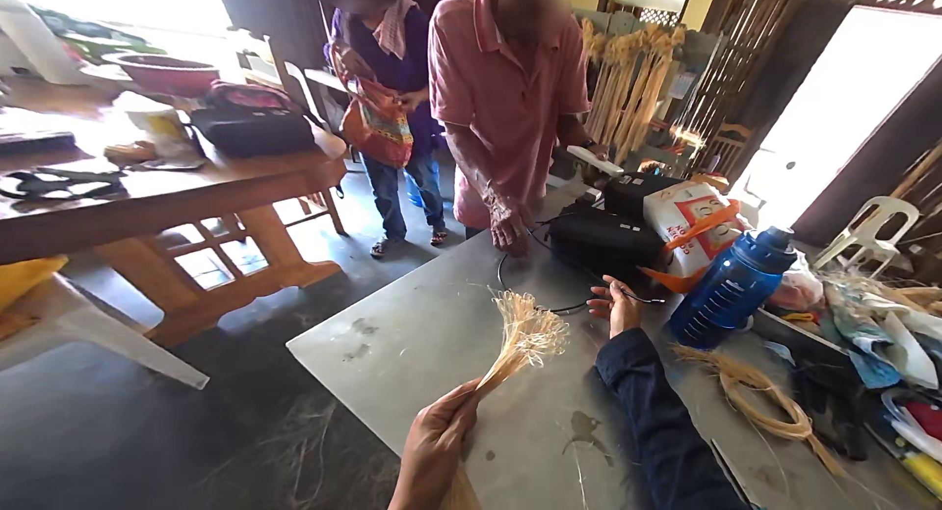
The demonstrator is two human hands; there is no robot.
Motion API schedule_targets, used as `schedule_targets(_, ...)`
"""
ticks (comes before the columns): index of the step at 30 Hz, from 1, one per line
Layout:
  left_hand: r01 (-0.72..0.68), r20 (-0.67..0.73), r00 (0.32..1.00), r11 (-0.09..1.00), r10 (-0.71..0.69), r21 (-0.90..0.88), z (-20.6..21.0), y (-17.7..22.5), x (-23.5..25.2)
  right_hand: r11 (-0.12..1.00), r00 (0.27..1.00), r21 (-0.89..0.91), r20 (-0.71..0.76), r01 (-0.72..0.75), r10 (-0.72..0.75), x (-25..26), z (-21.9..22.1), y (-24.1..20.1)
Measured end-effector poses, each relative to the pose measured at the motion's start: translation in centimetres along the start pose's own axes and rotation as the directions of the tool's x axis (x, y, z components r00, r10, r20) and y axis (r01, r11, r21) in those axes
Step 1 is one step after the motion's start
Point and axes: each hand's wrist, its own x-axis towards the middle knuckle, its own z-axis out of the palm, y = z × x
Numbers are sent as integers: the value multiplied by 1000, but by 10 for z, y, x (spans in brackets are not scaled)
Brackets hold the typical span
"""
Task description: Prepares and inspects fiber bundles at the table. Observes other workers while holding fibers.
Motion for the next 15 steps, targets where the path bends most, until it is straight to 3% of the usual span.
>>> schedule_targets(3,-5,-4,1000,1000,5,-5,1,1,0,999,999,25,-44,23,-22,-17,8,-30)
schedule_targets(9,13,-6,1000,1000,-13,-5,2,5,-1,961,969,125,-28,248,-247,-25,8,-48)
schedule_targets(15,-3,12,1000,1000,3,8,0,3,-1,988,989,48,18,144,-145,-19,10,-35)
